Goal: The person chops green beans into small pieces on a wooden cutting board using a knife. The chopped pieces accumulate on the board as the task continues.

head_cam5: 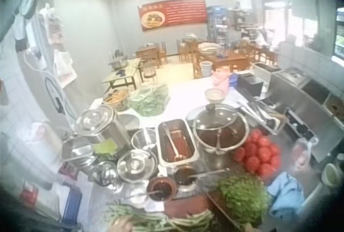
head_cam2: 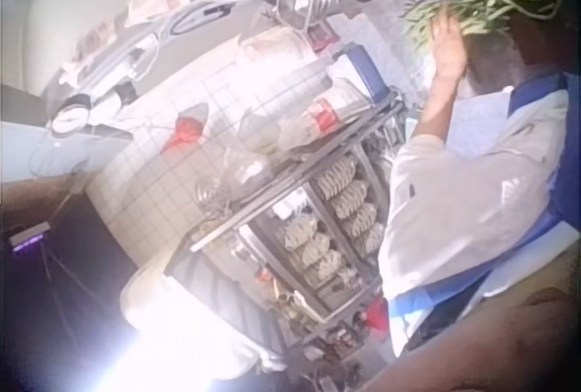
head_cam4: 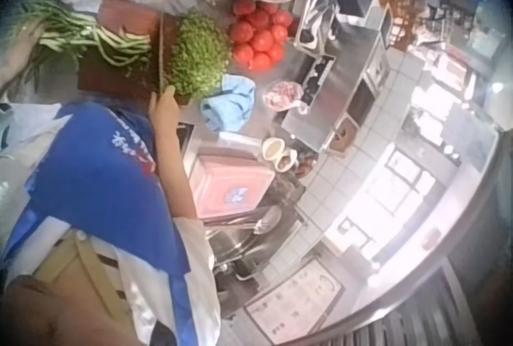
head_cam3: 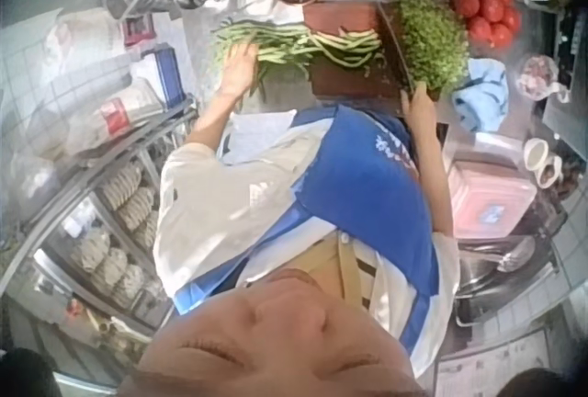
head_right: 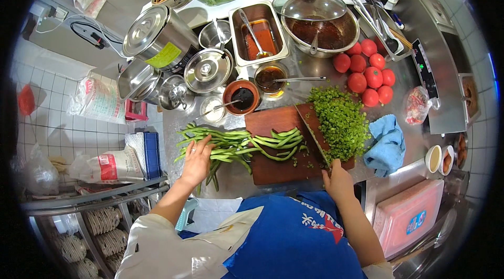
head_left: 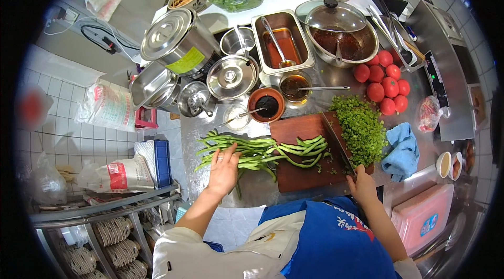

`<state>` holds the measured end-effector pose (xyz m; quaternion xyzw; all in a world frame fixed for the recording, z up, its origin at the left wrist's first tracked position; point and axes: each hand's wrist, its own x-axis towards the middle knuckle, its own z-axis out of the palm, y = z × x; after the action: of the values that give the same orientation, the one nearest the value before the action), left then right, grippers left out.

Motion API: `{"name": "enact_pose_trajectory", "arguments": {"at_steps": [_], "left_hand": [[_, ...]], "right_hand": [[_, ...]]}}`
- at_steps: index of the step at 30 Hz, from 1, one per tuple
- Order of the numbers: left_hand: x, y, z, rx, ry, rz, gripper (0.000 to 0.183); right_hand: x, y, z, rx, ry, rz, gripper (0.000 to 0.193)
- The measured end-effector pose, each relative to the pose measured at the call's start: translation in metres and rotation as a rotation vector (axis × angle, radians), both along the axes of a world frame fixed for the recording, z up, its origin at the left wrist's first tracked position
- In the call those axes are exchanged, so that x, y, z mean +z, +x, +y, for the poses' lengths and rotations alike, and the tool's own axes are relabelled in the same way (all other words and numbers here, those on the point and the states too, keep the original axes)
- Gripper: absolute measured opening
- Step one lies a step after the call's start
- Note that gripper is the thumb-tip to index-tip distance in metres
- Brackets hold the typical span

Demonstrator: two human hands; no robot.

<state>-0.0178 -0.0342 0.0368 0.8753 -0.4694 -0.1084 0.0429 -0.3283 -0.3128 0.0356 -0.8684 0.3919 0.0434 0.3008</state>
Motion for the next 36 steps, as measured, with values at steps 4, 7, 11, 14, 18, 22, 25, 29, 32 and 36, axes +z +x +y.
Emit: {"name": "enact_pose_trajectory", "arguments": {"at_steps": [4,7,11,14,18,22,25,29,32,36], "left_hand": [[-0.012,-0.01,-0.015,-0.112,0.398,-0.309,0.038],[-0.021,-0.015,-0.026,-0.191,0.282,-0.357,0.039],[-0.041,-0.009,-0.024,-0.113,0.075,-0.188,0.06],[-0.046,0.002,-0.018,-0.021,0.052,-0.052,0.083],[-0.041,0.018,-0.02,0.003,0.067,0.089,0.067],[-0.029,0.04,-0.012,-0.128,-0.233,0.196,0.051],[-0.004,0.045,-0.014,0.158,-0.001,0.324,0.053],[0.025,0.054,-0.022,-0.046,0.061,0.2,0.053],[0.037,0.049,-0.034,-0.15,0.039,0.155,0.051],[0.055,0.008,-0.083,-0.221,0.034,0.052,0.028]], "right_hand": [[-0.003,-0.002,0.0,-0.017,0.023,0.044,0.031],[-0.001,0.001,0.0,0.008,0.002,0.034,0.03],[-0.002,-0.001,0.0,0.024,-0.021,0.012,0.03],[-0.004,-0.002,0.001,0.023,-0.014,-0.026,0.031],[-0.004,-0.002,0.0,0.02,-0.024,-0.004,0.03],[-0.003,-0.002,0.001,0.019,-0.029,-0.011,0.03],[0.005,0.002,0.0,-0.012,0.037,0.034,0.03],[0.001,-0.001,-0.002,-0.012,0.047,0.048,0.03],[0.001,0.001,-0.001,0.002,0.022,0.037,0.031],[0.001,-0.001,-0.002,0.02,0.005,0.05,0.032]]}}
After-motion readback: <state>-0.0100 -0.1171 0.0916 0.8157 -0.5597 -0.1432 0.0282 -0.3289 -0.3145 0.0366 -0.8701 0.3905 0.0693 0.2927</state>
